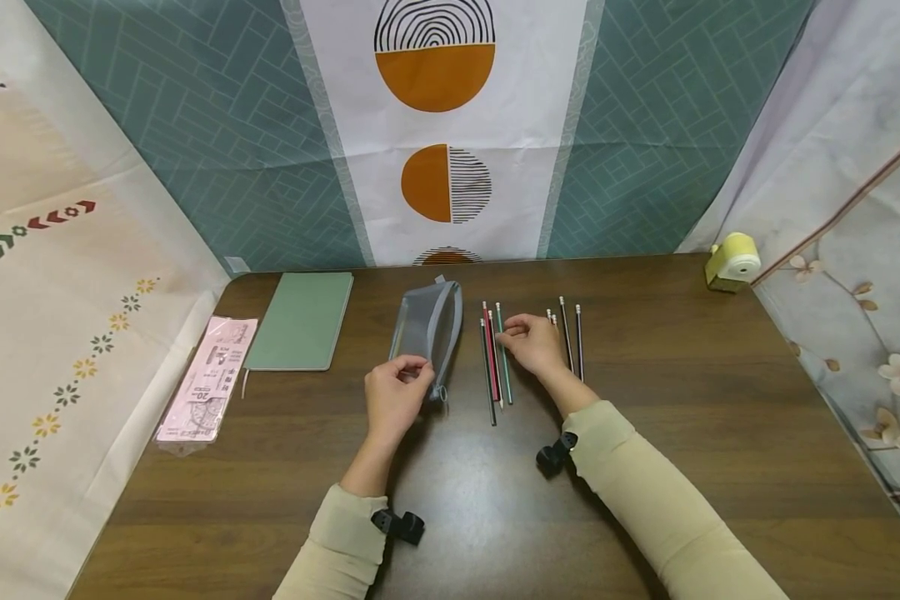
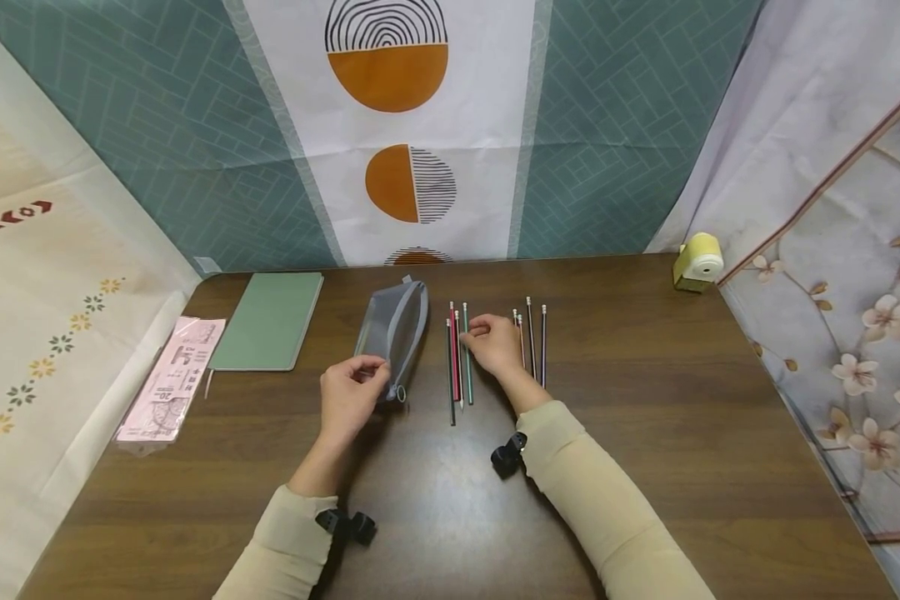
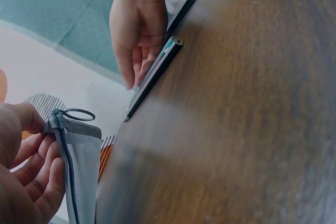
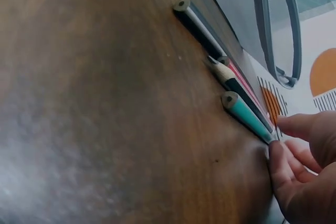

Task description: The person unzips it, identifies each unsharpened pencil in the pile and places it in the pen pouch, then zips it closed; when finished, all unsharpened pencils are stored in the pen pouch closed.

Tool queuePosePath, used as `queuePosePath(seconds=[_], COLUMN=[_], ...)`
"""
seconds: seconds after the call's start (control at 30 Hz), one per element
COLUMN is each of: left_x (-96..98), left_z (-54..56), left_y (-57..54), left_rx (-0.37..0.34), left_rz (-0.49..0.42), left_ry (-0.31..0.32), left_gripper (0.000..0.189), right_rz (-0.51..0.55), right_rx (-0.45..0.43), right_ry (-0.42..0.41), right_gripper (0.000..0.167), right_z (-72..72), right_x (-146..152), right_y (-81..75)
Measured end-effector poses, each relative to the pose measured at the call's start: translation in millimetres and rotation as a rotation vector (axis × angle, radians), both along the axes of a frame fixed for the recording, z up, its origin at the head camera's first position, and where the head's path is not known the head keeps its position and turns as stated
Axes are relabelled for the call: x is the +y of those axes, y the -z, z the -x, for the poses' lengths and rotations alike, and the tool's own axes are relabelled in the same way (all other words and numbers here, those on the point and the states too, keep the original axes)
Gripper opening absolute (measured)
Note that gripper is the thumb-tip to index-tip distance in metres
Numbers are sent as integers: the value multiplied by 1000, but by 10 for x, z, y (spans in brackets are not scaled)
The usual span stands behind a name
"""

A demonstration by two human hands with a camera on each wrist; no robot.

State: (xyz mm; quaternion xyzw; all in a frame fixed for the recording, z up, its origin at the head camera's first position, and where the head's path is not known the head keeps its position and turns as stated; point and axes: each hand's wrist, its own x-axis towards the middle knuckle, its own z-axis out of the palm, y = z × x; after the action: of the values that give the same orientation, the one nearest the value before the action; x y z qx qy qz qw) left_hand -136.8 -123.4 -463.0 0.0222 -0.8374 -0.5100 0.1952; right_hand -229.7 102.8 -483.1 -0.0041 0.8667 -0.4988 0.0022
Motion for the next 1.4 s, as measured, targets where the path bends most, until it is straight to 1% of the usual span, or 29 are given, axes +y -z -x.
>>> queuePosePath(seconds=[0.13, 0.27, 0.5, 0.63, 0.7, 0.73, 0.87, 0.97, 1.07, 1.17, 1.27, 1.37, 1.4], left_x=[-2, -7, -4, 4, 8, 11, 23, 25, 22, 19, 15, 13, 12], left_z=[0, 8, 11, 16, 20, 20, 23, 28, 32, 34, 36, 35, 34], left_y=[4, 8, 22, 32, 37, 39, 51, 64, 72, 69, 60, 49, 48], left_rx=[-16, -18, -13, -22, -25, -26, -20, -19, -17, -14, -11, -8, -5], left_rz=[-7, -12, -2, 8, 12, 12, 16, 19, 19, 14, 13, 9, 9], left_ry=[3, 3, 3, 2, 0, 1, 6, 12, 13, 13, 14, 16, 16], left_gripper=[5, 4, 4, 4, 4, 4, 5, 4, 4, 4, 4, 4, 5], right_rz=[-44, -88, -221, -284, -335, -360, -429, -419, -411, -374, -327, -268, -246], right_rx=[-35, -38, 35, 69, 76, 74, 45, 21, 19, 2, -20, -33, -35], right_ry=[-24, -35, -31, -30, -31, -31, -36, -45, -66, -101, -128, -132, -132], right_gripper=[28, 28, 25, 17, 15, 17, 37, 47, 50, 49, 40, 21, 17], right_z=[13, 36, 53, 72, 90, 97, 123, 128, 128, 124, 127, 130, 132], right_x=[14, 32, 30, 29, 31, 31, 32, 32, 40, 64, 104, 131, 137], right_y=[-26, -38, -31, -67, -92, -106, -145, -171, -189, -196, -205, -241, -257])
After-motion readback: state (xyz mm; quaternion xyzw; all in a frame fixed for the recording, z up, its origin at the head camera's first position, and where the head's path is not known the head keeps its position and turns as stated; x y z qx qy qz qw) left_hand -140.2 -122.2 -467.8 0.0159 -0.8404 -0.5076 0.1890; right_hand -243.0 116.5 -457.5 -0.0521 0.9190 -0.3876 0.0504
